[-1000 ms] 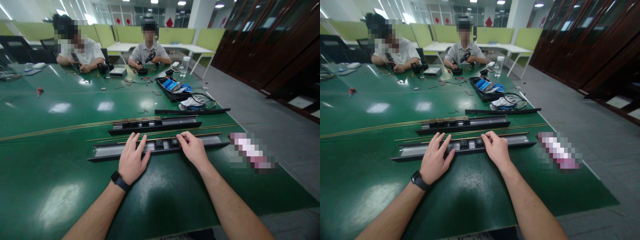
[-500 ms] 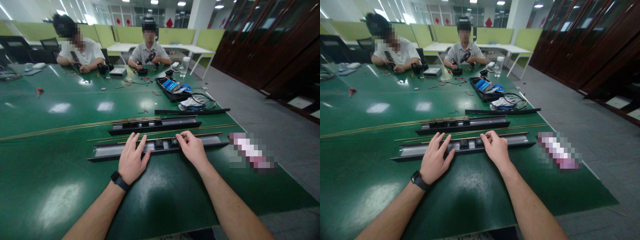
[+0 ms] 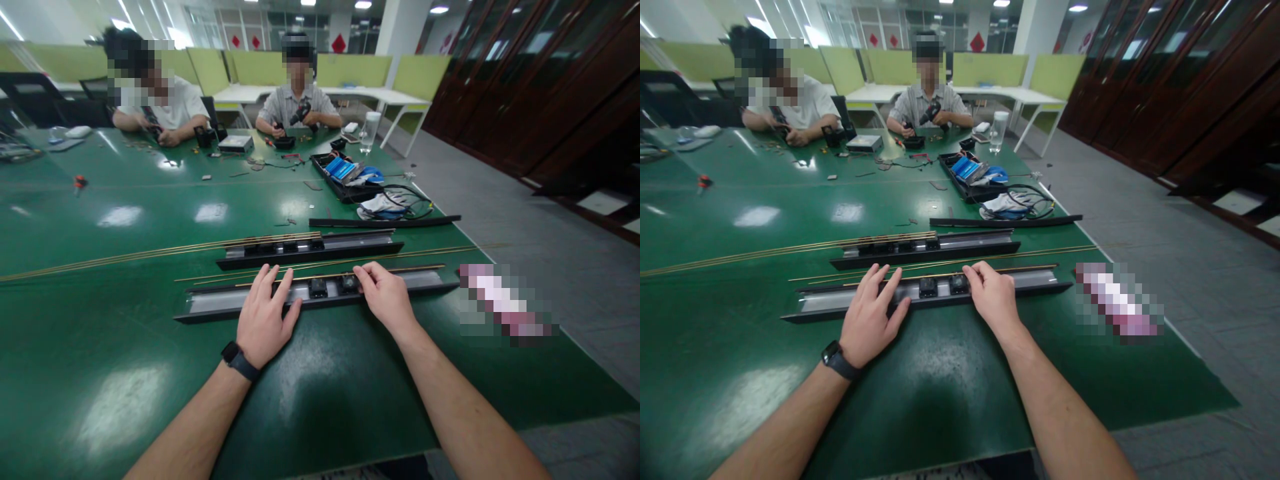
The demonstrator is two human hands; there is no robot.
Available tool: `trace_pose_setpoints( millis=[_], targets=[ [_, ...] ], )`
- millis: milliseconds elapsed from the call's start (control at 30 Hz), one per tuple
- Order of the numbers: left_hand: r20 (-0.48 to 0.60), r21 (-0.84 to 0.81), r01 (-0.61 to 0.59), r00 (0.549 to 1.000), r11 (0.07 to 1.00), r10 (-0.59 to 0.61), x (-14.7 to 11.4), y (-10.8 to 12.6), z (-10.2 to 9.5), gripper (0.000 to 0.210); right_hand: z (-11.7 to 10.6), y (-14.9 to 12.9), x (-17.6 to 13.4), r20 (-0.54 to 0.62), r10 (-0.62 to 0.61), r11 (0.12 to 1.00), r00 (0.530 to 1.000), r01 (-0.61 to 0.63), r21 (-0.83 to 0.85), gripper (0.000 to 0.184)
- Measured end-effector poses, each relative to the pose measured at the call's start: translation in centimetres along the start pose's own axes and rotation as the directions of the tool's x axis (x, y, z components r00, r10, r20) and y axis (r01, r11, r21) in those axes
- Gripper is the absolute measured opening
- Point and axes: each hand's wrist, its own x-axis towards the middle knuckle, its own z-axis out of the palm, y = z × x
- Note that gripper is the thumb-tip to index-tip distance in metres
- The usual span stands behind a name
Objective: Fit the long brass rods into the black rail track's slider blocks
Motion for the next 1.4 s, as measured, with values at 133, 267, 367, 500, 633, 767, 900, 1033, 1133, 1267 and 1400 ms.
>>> trace_pose_setpoints(
  millis=[133, 267, 367, 500, 633, 767, 900, 1033, 1133, 1267, 1400],
  targets=[
    [-0.003, -0.009, -0.001, 1.000, 1.000, 0.001, 0.01, -0.06, 0.02, 0.061, -0.11, 0.00, 0.01, 0.004, -0.003, 1.000, 1.000, 0.003, 0.003, 0.041],
    [-0.005, -0.020, 0.003, 1.000, 1.000, -0.003, 0.00, -0.07, 0.06, 0.062, -0.12, 0.27, 0.02, -0.001, -0.015, 1.000, 1.000, 0.015, -0.014, 0.037],
    [-0.006, -0.020, 0.005, 1.000, 1.000, -0.005, -0.02, -0.06, 0.06, 0.062, -0.10, 0.41, 0.00, 0.007, -0.022, 1.000, 1.000, 0.022, -0.016, 0.035],
    [0.005, -0.012, 0.005, 1.000, 1.000, -0.005, -0.02, -0.04, 0.02, 0.061, -0.11, 0.32, 0.01, 0.031, -0.018, 1.000, 0.999, 0.018, 0.000, 0.036],
    [0.009, 0.002, 0.003, 1.000, 1.000, -0.003, 0.00, 0.00, -0.03, 0.060, -0.14, 0.07, 0.06, 0.012, -0.007, 1.000, 1.000, 0.007, -0.021, 0.040],
    [0.006, -0.002, -0.002, 1.000, 1.000, 0.002, 0.01, 0.01, -0.04, 0.061, -0.13, 0.02, 0.06, 0.002, 0.000, 1.000, 1.000, 0.000, -0.029, 0.041],
    [0.005, -0.015, 0.004, 1.000, 1.000, -0.004, 0.00, 0.03, -0.03, 0.062, 0.00, 0.27, 0.05, -0.003, -0.006, 0.999, 1.000, 0.006, -0.038, 0.041],
    [0.003, -0.010, 0.003, 1.000, 1.000, -0.003, -0.03, 0.06, -0.01, 0.061, 0.11, 0.62, 0.04, 0.006, -0.023, 1.000, 1.000, 0.023, -0.020, 0.035],
    [0.000, -0.019, 0.006, 1.000, 1.000, -0.006, -0.04, 0.04, 0.01, 0.062, 0.06, 0.65, 0.02, 0.034, -0.014, 1.000, 0.999, 0.014, 0.007, 0.035],
    [0.000, -0.018, 0.005, 1.000, 1.000, -0.005, -0.03, 0.00, 0.02, 0.063, -0.09, 0.18, 0.00, 0.022, 0.005, 1.000, 1.000, -0.005, 0.026, 0.037],
    [0.008, -0.008, 0.006, 1.000, 1.000, -0.006, -0.01, 0.00, 0.00, 0.061, -0.09, -0.08, 0.03, -0.002, 0.008, 1.000, 1.000, -0.008, 0.006, 0.040]
  ],
)
